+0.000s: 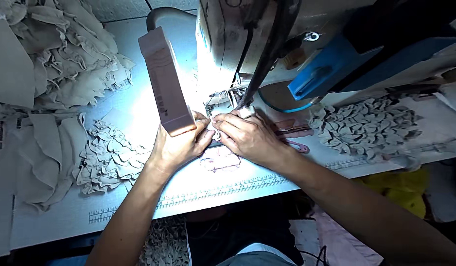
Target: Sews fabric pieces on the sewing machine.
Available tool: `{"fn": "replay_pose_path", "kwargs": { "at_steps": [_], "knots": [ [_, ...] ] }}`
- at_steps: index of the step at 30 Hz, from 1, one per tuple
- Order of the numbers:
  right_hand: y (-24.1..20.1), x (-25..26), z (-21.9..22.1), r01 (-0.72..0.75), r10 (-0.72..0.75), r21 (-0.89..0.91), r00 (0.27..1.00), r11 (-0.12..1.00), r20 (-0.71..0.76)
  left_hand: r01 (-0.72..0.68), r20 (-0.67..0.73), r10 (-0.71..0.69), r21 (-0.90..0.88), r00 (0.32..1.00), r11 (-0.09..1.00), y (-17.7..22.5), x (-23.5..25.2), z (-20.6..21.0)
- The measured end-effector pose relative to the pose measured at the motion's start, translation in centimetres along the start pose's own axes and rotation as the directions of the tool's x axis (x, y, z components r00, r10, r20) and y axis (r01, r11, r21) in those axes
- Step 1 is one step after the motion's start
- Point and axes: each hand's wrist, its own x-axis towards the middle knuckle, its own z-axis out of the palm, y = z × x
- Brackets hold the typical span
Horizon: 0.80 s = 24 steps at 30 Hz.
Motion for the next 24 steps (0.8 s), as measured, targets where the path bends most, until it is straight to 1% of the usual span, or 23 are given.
{"fn": "replay_pose_path", "kwargs": {
  "at_steps": [4,12,17,20,22,24],
  "knots": [
    [-0.06,0.03,0.06,-0.009,0.010,-0.031,1.000,0.999,0.013,0.056,0.005,-0.056,0.039,0.998,0.998,0.32,0.07,-0.06],
    [-0.85,0.08,-0.38,-0.023,0.026,-0.101,0.999,0.995,0.028,0.046,0.013,-0.046,0.043,0.999,0.998,0.41,0.06,-0.06],
    [-0.68,0.21,-0.28,-0.022,0.024,-0.106,1.000,0.994,0.016,0.050,0.013,-0.051,0.036,0.999,0.998,0.38,0.18,-0.15],
    [-0.67,0.37,-0.04,-0.049,0.049,-0.090,0.999,0.995,-0.003,0.064,0.012,-0.065,0.045,0.998,0.997,0.13,0.14,-0.05],
    [-0.65,0.51,0.04,-0.069,0.068,-0.083,0.998,0.994,-0.015,0.079,-0.015,-0.079,0.048,0.997,0.996,-0.12,0.50,0.21],
    [-0.63,0.53,0.20,-0.085,0.083,-0.067,0.996,0.994,-0.028,0.062,-0.038,-0.062,0.008,0.997,0.998,-0.26,0.66,0.25]
  ]
}}
